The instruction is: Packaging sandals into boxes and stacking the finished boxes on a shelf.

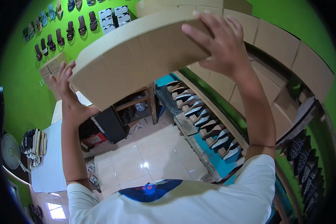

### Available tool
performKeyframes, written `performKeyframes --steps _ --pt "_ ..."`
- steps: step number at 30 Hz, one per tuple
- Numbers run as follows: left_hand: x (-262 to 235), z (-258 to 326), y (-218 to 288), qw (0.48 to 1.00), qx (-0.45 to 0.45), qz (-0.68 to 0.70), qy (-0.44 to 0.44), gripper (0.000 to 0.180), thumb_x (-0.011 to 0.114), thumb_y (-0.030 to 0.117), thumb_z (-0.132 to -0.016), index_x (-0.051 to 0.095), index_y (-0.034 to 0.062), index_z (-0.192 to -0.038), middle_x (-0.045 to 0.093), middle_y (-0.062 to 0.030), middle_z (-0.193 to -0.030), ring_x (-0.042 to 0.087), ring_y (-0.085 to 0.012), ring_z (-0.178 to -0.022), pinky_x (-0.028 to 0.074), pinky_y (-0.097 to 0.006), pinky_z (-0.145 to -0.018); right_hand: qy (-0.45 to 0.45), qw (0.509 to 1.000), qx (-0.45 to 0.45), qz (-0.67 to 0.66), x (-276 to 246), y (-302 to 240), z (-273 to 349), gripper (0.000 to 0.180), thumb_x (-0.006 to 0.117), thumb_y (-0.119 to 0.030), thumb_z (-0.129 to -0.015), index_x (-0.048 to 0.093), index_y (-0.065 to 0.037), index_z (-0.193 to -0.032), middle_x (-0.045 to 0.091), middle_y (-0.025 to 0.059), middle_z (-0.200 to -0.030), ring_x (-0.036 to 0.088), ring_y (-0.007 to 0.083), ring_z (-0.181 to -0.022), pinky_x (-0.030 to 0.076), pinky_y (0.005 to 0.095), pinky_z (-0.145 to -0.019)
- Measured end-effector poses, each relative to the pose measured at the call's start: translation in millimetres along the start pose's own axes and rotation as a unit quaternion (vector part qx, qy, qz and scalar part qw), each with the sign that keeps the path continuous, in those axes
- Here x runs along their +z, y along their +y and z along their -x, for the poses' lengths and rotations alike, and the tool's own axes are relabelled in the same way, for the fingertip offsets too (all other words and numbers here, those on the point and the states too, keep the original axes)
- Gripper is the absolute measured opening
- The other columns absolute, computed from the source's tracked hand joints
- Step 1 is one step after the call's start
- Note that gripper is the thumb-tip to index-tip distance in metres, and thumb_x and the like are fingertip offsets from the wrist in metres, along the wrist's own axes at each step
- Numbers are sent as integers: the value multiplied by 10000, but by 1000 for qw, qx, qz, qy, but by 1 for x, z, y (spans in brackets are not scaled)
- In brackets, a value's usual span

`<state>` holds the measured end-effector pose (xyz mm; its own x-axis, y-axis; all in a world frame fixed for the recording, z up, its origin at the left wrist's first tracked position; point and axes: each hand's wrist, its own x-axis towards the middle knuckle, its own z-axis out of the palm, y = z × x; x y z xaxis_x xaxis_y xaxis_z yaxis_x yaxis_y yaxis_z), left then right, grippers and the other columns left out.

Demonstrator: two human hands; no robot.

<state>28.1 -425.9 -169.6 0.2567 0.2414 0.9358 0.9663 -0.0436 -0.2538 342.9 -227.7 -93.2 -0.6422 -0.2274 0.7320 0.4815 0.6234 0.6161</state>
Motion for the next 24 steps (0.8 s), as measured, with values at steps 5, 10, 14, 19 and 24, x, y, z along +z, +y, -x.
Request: performKeyframes --steps 5,10,14,19,24 --pt "12 -76 37 993 67 65 74 1006 707 630 -525 294 140 -1301 400 -93 -1309 270 -312 -1290 -4 -594 -1022 219 928 -123 -274 -10 72 -28 797 691 -214 -642 318 -146 -1343 416 165 -1278 394 330 -1186 286 495 -983" --pt "31 -152 69 987 106 10 123 983 737 549 -529 314 132 -1313 382 -96 -1286 376 -293 -1193 43 -615 -1013 -194 949 211 131 -35 149 -20 998 753 -208 -573 181 -175 -1391 310 138 -1351 307 335 -1247 228 557 -998" --pt "49 -190 106 956 99 268 66 1029 774 377 -452 288 59 -1302 370 -182 -1272 267 -375 -1250 90 -596 -1024 -153 946 227 172 -71 120 -19 1065 775 -193 -563 125 -184 -1406 295 140 -1380 306 316 -1261 220 548 -1014" --pt "90 -241 137 965 99 187 152 1013 760 347 -437 293 73 -1293 394 -184 -1249 276 -379 -1242 97 -595 -1024 -166 958 232 22 -87 145 -19 1080 759 -178 -598 52 -97 -1410 300 217 -1374 370 331 -1220 285 431 -1015" --pt "76 -269 158 995 41 49 78 1023 749 383 -443 289 60 -1297 409 -191 -1258 292 -357 -1243 71 -588 -1037 -171 940 286 -74 -97 164 -23 1087 756 -212 -603 42 3 -1393 363 272 -1318 435 339 -1166 355 330 -971"
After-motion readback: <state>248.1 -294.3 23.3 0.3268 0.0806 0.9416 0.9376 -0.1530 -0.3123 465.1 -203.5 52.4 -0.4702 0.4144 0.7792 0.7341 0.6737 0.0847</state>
